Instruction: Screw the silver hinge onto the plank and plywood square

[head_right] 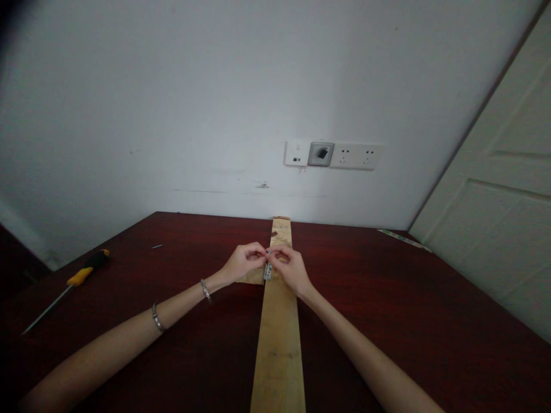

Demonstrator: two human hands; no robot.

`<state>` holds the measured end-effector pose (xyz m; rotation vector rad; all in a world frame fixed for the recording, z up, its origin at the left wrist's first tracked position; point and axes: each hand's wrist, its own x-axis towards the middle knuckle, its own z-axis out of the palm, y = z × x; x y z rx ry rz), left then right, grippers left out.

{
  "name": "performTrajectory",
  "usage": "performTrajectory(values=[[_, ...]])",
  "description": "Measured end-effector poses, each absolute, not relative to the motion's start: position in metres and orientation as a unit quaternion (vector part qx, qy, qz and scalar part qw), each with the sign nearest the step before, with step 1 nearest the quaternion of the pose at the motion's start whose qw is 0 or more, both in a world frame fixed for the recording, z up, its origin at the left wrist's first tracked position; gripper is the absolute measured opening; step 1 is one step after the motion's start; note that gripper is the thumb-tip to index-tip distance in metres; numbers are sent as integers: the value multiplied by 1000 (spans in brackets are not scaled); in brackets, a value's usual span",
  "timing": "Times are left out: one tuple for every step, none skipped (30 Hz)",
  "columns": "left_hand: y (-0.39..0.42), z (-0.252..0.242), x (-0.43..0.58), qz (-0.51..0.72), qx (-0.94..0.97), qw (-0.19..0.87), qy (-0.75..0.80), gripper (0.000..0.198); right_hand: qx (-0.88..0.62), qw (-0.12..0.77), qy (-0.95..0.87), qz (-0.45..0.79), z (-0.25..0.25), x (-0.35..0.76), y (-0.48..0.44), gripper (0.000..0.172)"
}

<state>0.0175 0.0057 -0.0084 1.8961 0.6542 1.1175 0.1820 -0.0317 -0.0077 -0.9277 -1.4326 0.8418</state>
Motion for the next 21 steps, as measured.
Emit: performTrajectory(values=[[6, -9, 18, 445, 754, 406, 261, 11, -403, 580, -612, 357, -8, 183, -31, 26], [6, -10, 18, 446, 756, 402, 261, 12, -410, 577, -612, 352, -9, 184, -31, 26], [6, -10, 18, 443, 759, 398, 261, 12, -416, 574, -614, 348, -9, 185, -30, 26], [7, -9, 17, 437, 765, 393, 262, 13, -422, 571, -615, 343, -10, 186, -30, 26], [8, -7, 14, 425, 776, 384, 265, 15, -427, 568, -616, 340, -10, 187, -29, 27], [10, -4, 11, 405, 794, 368, 267, 16, -433, 567, -615, 336, -11, 188, -27, 28], [12, -1, 7, 375, 819, 341, 269, 19, -438, 567, -613, 334, -11, 189, -25, 29], [15, 3, 2, 337, 850, 302, 270, 22, -443, 568, -610, 332, -12, 190, -23, 31], [17, 6, -3, 292, 882, 253, 270, 27, -447, 569, -606, 331, -13, 191, -20, 32], [19, 9, -7, 243, 910, 200, 271, 33, -451, 569, -603, 331, -14, 191, -16, 33], [21, 10, -11, 193, 930, 152, 272, 41, -455, 567, -601, 332, -15, 190, -13, 34], [22, 11, -14, 149, 943, 114, 275, 49, -459, 564, -600, 334, -17, 190, -9, 35], [22, 10, -16, 112, 950, 89, 277, 57, -460, 560, -601, 336, -18, 189, -5, 35], [21, 9, -17, 83, 954, 74, 277, 65, -461, 555, -604, 339, -20, 188, -2, 34], [21, 7, -17, 64, 957, 65, 276, 71, -461, 550, -607, 341, -21, 187, 1, 32], [20, 4, -16, 53, 958, 59, 275, 74, -460, 545, -612, 343, -22, 186, 4, 31], [20, 2, -16, 46, 959, 55, 275, 76, -460, 540, -615, 343, -23, 185, 5, 30], [19, 0, -15, 43, 958, 53, 277, 76, -461, 538, -617, 343, -24, 184, 6, 28], [20, -2, -15, 41, 958, 53, 280, 76, -461, 536, -619, 343, -25, 184, 7, 28], [20, -3, -15, 41, 957, 58, 282, 75, -462, 534, -620, 342, -25, 184, 7, 27], [21, -4, -15, 42, 956, 64, 284, 73, -463, 533, -620, 342, -25, 184, 6, 27]])
